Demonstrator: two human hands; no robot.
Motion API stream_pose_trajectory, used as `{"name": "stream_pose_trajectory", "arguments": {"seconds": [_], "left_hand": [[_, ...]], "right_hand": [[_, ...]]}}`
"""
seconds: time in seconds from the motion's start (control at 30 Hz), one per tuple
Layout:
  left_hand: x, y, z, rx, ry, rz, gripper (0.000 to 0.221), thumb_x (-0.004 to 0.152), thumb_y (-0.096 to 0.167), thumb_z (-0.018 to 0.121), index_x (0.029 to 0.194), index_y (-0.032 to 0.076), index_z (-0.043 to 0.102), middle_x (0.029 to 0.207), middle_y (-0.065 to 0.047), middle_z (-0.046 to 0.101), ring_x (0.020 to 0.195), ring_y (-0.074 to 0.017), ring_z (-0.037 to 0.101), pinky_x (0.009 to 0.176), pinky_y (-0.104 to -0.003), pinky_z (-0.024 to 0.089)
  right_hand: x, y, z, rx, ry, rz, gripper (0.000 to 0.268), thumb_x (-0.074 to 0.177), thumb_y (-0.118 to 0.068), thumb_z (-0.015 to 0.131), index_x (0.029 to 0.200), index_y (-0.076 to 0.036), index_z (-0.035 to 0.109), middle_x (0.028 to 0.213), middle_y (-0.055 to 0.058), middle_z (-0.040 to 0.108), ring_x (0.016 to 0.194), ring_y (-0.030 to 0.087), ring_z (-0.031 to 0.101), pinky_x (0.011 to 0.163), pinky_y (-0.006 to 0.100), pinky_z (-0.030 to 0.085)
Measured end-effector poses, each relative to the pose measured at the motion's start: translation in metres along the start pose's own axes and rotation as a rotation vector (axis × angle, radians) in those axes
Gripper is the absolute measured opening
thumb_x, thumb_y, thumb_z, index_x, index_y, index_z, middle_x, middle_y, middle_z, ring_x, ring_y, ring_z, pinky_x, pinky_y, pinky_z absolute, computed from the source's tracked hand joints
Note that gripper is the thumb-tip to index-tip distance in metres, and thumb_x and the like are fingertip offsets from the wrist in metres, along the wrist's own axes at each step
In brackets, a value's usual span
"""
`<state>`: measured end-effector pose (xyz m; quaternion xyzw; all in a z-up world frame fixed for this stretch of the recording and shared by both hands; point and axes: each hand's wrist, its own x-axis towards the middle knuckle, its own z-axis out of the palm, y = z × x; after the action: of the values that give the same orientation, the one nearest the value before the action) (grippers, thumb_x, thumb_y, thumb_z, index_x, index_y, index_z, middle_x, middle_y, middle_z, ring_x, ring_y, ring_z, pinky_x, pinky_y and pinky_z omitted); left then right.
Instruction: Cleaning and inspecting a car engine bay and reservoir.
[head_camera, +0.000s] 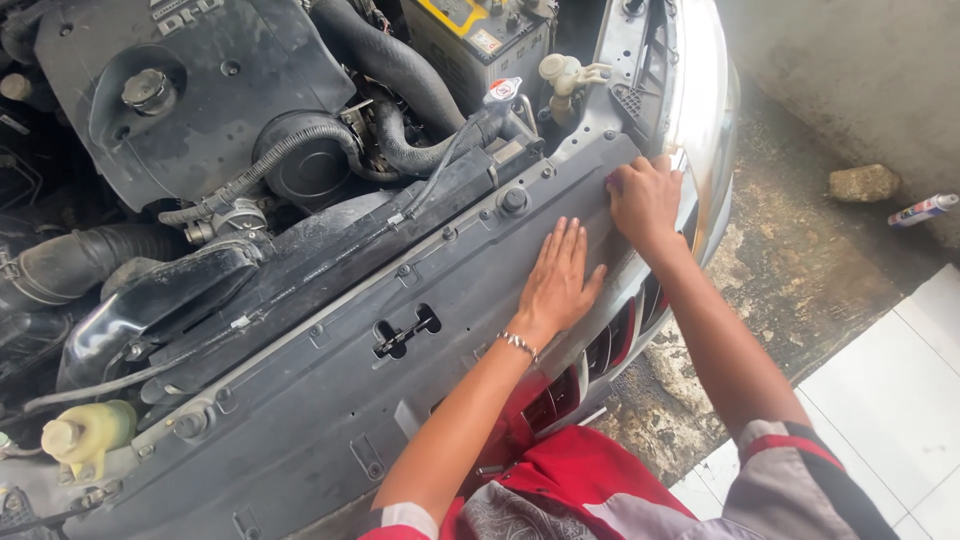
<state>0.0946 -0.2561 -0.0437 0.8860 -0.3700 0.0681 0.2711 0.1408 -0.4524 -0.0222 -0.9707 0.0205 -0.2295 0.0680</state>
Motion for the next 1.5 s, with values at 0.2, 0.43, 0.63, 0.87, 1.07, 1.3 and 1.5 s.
{"name": "stream_pose_trajectory", "arguments": {"seconds": [0.2,0.43,0.63,0.87,1.07,1.3,1.5], "left_hand": [[-0.017,0.001,-0.014,-0.038,-0.071,-0.059,0.075,0.105,0.045,0.048,0.152,-0.013,0.037,0.162,-0.029,0.034,0.157,-0.0394,0.022,0.128,-0.048,0.019],[0.021,-0.008,-0.001,-0.015,-0.151,-0.019,0.081,0.099,0.052,0.05,0.155,-0.005,0.035,0.166,-0.019,0.031,0.157,-0.0368,0.02,0.128,-0.047,0.013],[-0.004,-0.013,-0.006,-0.135,-0.195,-0.019,0.085,0.099,0.053,0.049,0.158,-0.005,0.03,0.167,-0.02,0.027,0.158,-0.0301,0.019,0.129,-0.046,0.013],[0.038,-0.011,0.002,-0.029,-0.194,0.022,0.085,0.096,0.056,0.05,0.155,-0.002,0.033,0.166,-0.017,0.031,0.157,-0.0277,0.019,0.128,-0.047,0.01],[-0.001,-0.015,0.018,-0.052,-0.145,-0.052,0.086,0.097,0.056,0.048,0.159,-0.001,0.034,0.168,-0.017,0.031,0.158,-0.0271,0.022,0.13,-0.045,0.014],[-0.003,-0.013,-0.008,0.036,-0.201,-0.067,0.086,0.097,0.064,0.041,0.158,0.004,0.033,0.167,-0.01,0.032,0.157,-0.0223,0.023,0.129,-0.047,0.012],[-0.019,-0.013,0.007,0.042,-0.123,-0.129,0.083,0.1,0.064,0.038,0.159,0.006,0.033,0.168,-0.008,0.032,0.158,-0.022,0.024,0.13,-0.046,0.014]], "right_hand": [[-0.022,-0.017,0.001,0.057,0.092,0.005,0.014,0.089,-0.022,0.076,0.098,-0.012,0.079,0.1,0.006,0.07,0.105,0.032,0.058,0.088,0.045,0.042],[0.003,-0.001,-0.003,0.013,0.01,-0.018,0.009,0.089,-0.02,0.074,0.093,-0.015,0.08,0.096,0.005,0.07,0.103,0.033,0.058,0.085,0.047,0.042],[-0.021,-0.009,0.01,0.037,0.028,0.011,0.011,0.091,-0.022,0.073,0.097,-0.015,0.08,0.101,0.006,0.069,0.107,0.033,0.058,0.088,0.046,0.043],[0.009,0.005,0.008,0.021,-0.041,-0.068,0.01,0.086,-0.021,0.075,0.093,-0.019,0.083,0.096,0.005,0.07,0.103,0.033,0.059,0.087,0.048,0.044],[-0.011,0.003,0.015,0.109,0.001,-0.034,0.013,0.09,-0.025,0.077,0.1,-0.02,0.083,0.094,0.005,0.07,0.1,0.033,0.06,0.084,0.048,0.046],[0.005,0.027,0.0,0.095,-0.233,-0.17,0.014,0.092,-0.027,0.075,0.102,-0.024,0.084,0.095,0.006,0.072,0.094,0.032,0.063,0.083,0.05,0.047],[-0.014,0.023,0.032,-0.132,0.066,-0.123,0.012,0.101,-0.025,0.072,0.106,-0.019,0.082,0.102,0.009,0.07,0.107,0.033,0.062,0.097,0.049,0.044]]}}
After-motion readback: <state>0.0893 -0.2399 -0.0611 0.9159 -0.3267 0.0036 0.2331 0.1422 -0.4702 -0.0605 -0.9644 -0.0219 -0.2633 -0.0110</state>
